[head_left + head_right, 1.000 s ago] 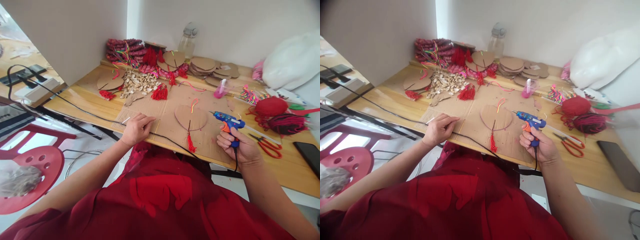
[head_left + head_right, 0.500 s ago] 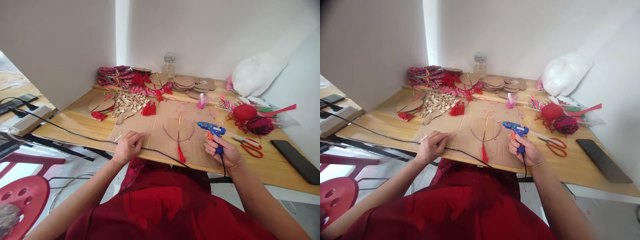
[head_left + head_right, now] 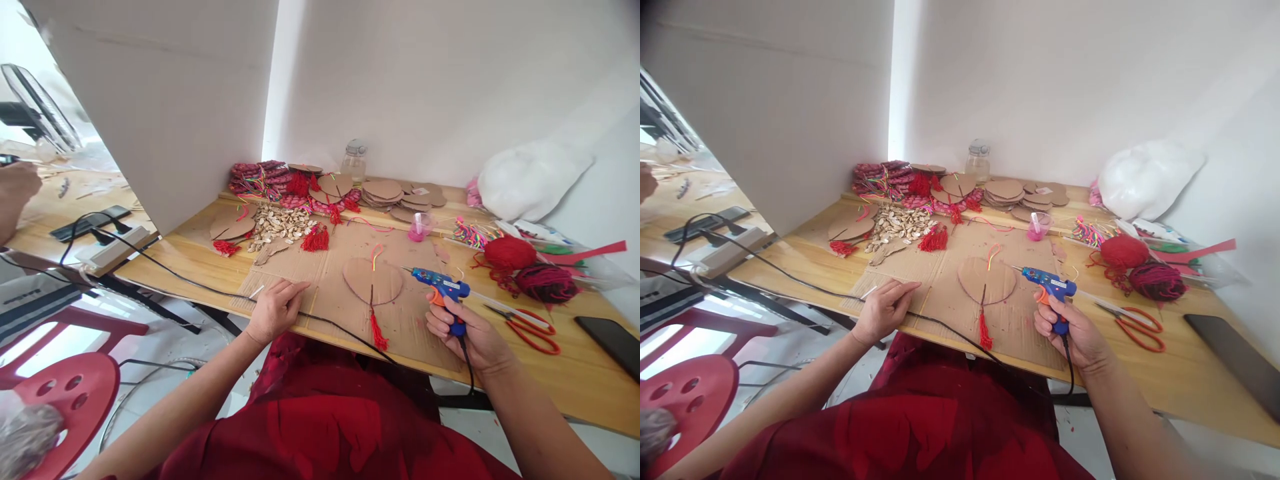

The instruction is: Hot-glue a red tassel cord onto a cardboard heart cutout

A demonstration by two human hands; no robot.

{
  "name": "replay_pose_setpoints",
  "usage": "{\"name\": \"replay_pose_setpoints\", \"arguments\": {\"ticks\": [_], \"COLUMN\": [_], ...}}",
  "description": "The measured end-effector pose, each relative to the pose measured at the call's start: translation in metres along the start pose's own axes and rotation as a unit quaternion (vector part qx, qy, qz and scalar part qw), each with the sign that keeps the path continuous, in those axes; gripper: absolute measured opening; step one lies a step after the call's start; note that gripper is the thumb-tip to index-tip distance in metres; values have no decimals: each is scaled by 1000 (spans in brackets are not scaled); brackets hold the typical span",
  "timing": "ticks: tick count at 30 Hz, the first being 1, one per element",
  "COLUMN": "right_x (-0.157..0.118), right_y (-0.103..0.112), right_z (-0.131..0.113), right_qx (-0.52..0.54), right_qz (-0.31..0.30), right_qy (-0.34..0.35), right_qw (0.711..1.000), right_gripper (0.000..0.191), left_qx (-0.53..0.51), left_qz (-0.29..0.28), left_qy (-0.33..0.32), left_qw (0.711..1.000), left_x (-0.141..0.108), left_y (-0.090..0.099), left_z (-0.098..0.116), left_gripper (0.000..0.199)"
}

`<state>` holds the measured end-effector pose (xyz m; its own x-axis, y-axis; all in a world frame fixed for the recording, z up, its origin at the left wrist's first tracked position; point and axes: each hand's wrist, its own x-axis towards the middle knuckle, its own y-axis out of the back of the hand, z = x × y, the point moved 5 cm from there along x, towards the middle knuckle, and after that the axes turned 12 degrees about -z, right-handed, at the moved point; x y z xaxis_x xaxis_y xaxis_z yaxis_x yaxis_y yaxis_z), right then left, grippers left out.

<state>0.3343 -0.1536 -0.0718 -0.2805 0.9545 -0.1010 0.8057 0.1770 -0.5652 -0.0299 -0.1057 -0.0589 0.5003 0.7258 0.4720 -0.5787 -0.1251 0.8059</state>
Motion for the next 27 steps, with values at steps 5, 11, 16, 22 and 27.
{"name": "replay_pose_setpoints", "arguments": {"ticks": [5, 11, 16, 22, 27], "right_x": [0, 1, 0, -2, -2], "right_y": [2, 5, 3, -3, -4], "right_z": [0, 1, 0, 0, -6], "right_qx": [5, 5, -8, -18, -22], "right_qz": [-1, 1, 7, 27, 67], "right_qy": [-5, -13, -7, -1, -19], "right_qw": [1000, 1000, 1000, 999, 997], "right_gripper": [19, 14, 17, 17, 17], "left_qx": [-5, -12, -20, -27, -40], "left_qz": [8, 9, 9, -2, -48], "left_qy": [3, 3, -6, -6, -5], "left_qw": [1000, 1000, 1000, 1000, 998], "left_x": [-3, -2, -2, -3, 9], "left_y": [0, 2, 2, 2, 7], "left_z": [-2, -1, 0, 0, 4], "left_gripper": [32, 38, 42, 35, 27]}}
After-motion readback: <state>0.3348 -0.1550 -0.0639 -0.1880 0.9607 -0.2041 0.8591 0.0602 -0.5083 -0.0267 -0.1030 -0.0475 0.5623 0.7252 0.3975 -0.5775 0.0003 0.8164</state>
